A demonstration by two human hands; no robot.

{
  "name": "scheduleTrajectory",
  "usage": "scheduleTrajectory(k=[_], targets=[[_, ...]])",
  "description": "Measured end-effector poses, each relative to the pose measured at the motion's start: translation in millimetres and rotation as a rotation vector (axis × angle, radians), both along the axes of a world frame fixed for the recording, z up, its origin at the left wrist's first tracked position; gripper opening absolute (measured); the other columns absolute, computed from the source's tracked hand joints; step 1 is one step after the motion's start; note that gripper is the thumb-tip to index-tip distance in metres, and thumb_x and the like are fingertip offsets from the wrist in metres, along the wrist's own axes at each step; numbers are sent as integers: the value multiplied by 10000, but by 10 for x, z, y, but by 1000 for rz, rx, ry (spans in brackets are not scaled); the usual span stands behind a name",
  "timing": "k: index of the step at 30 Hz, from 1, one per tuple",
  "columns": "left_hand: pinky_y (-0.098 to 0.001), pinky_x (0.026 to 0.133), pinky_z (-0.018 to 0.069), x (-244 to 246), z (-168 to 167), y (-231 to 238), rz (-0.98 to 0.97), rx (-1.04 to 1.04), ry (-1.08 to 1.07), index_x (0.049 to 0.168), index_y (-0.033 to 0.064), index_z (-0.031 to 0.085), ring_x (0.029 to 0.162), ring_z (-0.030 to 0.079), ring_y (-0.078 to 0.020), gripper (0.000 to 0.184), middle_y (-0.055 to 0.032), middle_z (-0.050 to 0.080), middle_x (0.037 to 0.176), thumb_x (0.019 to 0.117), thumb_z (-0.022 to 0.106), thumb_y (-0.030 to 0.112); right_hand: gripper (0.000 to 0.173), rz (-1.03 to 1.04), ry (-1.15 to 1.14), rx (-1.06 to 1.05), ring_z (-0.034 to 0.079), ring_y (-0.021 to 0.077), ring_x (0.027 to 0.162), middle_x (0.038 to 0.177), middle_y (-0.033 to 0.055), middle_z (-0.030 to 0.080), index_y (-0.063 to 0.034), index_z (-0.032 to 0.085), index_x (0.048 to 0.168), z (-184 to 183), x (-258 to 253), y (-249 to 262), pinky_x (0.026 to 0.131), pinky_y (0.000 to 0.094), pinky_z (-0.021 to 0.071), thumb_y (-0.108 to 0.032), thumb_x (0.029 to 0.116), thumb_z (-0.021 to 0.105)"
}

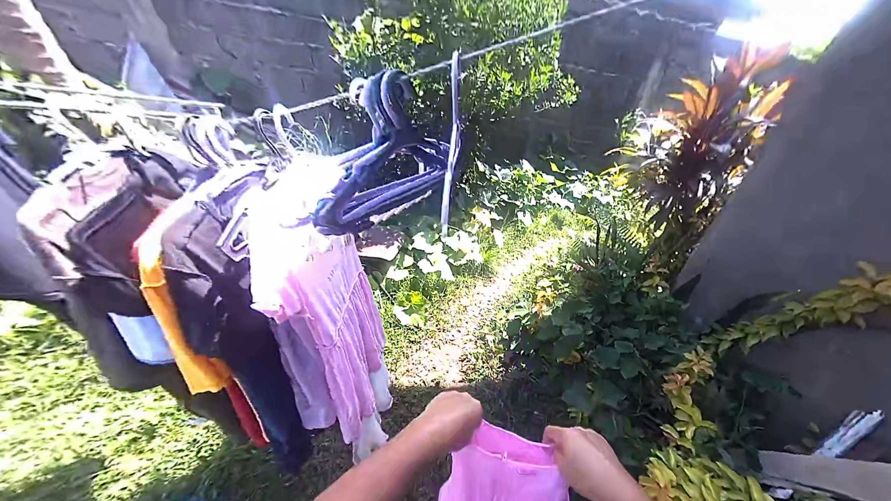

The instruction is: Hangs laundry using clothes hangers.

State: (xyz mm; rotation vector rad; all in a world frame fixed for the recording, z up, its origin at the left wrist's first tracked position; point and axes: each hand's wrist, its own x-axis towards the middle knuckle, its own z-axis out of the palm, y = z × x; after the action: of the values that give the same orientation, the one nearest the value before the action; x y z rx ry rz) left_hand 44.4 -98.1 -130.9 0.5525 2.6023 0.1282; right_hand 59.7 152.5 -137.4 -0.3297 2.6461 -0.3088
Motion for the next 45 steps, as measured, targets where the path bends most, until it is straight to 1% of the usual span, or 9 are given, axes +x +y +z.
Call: scheduleTrajectory(k=[4,8,13,16,24,28,32,40,45], targets=[[-582,1038,475,96,-7,-107,139,306,150,1267,110,723,1200,640,-363,357,-176,701,1227,983,521,32,313,-90,644,-290,738,352,958,1021,169,757,-52,733,1181,-21,249,34,831,568,576,-91,969,507],[-658,946,494,16,-579,-234,64,99,-16,1133,17,715,1160,633,-440,225,-228,688,1184,954,580,42,346,15,35,-170,659,362,1176,1212,177,713,-116,694,1293,-766,27,32,1025,611,483,-182,1052,455],[-586,938,523,-173,6,-346,150,169,329,1223,-26,654,1138,644,-425,291,-239,659,1205,993,476,-20,299,67,-6,-258,698,297,986,1067,153,724,-96,711,1209,4,-486,-224,895,551,539,-208,1039,493],[-528,934,553,-155,246,-338,158,385,651,1333,4,640,1123,676,-384,389,-215,694,1191,979,486,-42,462,164,-6,-458,678,220,1080,1216,132,691,-74,618,1377,781,-717,-344,975,455,539,-357,1012,624],[-540,880,545,-275,484,-245,-18,612,560,1015,-4,706,1019,691,-358,216,-189,711,1046,974,494,-18,860,-116,286,-1210,605,266,1240,1398,115,586,-156,210,1624,2554,-1452,-1781,974,490,535,-544,975,619],[-539,855,553,-363,738,-324,-249,240,600,1008,-79,671,1089,645,-423,218,-242,664,1120,1007,458,-34,507,-132,360,-1168,642,123,693,851,43,637,-63,474,1459,2913,-1523,-2077,626,273,554,-85,964,577],[-549,865,551,-453,974,-474,-350,100,627,1003,-125,638,1105,636,-440,231,-267,638,1168,1006,416,-60,421,-54,597,-1142,531,42,528,715,-47,539,-74,559,1406,3221,-1202,-1880,508,198,495,-71,988,508],[-464,693,599,-565,1025,-694,-354,364,1160,1039,-10,713,936,700,-342,147,-172,701,1045,939,605,-1,464,132,728,-979,548,23,579,788,-55,618,-136,515,1502,2612,-516,-601,520,166,481,-137,1039,477],[-508,763,618,-612,873,-589,-220,512,1142,1249,6,653,1069,702,-372,333,-221,638,1297,922,602,-29,448,70,646,-1049,594,41,575,754,-45,626,-175,531,1496,1690,-11,525,541,189,547,-210,1054,466]])
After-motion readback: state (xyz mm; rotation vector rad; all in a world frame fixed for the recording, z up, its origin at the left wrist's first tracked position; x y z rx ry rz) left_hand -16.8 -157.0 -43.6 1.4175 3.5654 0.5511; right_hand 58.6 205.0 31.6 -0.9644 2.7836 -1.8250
